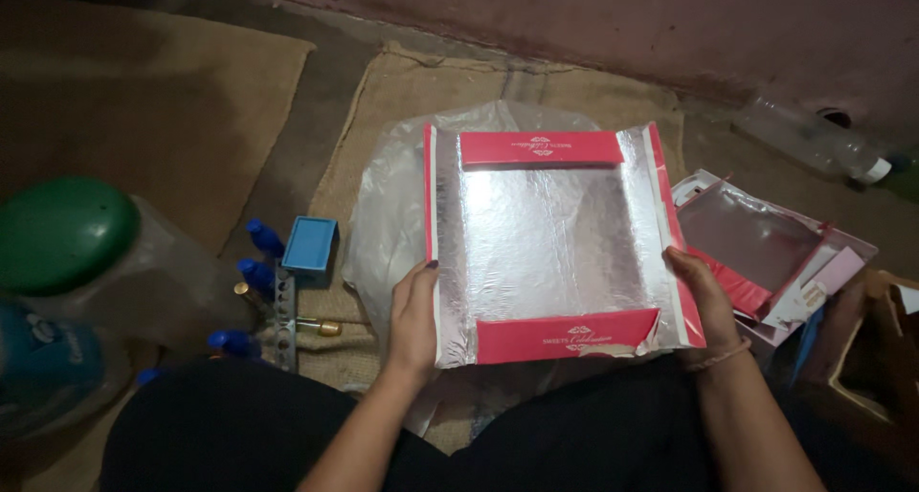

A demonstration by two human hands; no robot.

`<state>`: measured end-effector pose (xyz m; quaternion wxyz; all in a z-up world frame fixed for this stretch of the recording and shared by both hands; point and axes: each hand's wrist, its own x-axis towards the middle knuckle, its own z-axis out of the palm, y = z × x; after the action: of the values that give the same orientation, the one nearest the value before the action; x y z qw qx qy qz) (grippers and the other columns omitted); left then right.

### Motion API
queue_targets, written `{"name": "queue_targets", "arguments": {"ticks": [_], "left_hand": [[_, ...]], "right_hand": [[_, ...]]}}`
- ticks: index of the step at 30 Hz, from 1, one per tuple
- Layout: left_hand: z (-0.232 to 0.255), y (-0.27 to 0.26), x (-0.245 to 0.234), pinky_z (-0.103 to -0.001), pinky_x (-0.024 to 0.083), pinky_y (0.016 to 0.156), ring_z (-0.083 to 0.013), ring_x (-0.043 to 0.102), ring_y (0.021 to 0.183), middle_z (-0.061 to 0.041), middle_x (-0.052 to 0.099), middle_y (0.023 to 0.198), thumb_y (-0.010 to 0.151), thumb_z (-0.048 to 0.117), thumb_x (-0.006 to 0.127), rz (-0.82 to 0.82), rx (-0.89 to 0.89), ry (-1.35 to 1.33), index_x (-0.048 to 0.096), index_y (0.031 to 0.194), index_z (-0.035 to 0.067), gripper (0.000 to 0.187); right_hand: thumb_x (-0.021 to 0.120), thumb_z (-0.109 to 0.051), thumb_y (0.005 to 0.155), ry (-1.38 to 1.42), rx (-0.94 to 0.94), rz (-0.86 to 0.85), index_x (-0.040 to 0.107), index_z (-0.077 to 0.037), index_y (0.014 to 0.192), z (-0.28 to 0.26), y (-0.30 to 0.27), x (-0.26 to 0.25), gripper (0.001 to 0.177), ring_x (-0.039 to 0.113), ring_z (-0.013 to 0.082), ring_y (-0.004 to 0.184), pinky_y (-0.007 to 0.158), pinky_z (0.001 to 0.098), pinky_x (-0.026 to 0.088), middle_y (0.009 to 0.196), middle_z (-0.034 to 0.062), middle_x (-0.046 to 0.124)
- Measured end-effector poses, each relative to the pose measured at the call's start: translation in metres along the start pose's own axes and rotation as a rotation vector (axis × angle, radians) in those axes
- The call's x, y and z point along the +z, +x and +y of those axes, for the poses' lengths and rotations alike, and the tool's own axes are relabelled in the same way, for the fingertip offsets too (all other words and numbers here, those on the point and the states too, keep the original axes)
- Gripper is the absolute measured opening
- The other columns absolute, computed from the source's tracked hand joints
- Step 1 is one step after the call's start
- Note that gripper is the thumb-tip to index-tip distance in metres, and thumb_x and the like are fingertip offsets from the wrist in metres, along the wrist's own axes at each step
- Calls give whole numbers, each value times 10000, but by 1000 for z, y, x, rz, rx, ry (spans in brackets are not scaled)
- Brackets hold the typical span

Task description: The person assembles red cardboard frames by folding and tucking flaps, then places them aside. They then open a white cardboard box and remove small white paper pieces from inside.

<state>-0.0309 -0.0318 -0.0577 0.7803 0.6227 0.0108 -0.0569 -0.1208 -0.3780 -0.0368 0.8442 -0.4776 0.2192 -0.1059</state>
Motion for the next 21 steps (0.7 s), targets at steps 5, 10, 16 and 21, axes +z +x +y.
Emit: {"name": "queue_targets", "arguments": {"ticks": [5,10,16,21], "left_hand": [[18,-4,5,-278,489,990,-182,619,1156,-150,629,1337,1043,398,466,-87,-143,-133,556,1400,-36,569],[57,-11,9,-278,596,722,-206,748,922,-183,743,1233,1013,548,317,-389,-157,-129,502,1472,36,713],[80,-15,19,-292,642,723,-231,788,942,-202,765,1194,1005,566,319,-395,-137,-39,522,1451,45,715],[76,-17,20,-285,625,719,-228,782,943,-203,761,1205,1009,541,362,-412,-127,-35,509,1458,49,681]], "right_hand": [[556,-276,956,19,31,121,599,10,1250,-5,-6,6,412,707,263,951,872,411,591,1091,156,718],[602,-285,994,147,-204,145,564,17,1335,-18,-6,5,457,695,257,1027,943,410,593,1142,131,689],[608,-285,1039,495,-362,-114,514,-46,1321,-35,-23,-9,382,671,264,1202,1125,464,539,1287,120,655],[610,-416,904,391,-355,179,445,-52,1495,-47,-28,-8,713,547,370,1445,1200,609,500,1506,190,510]]}}
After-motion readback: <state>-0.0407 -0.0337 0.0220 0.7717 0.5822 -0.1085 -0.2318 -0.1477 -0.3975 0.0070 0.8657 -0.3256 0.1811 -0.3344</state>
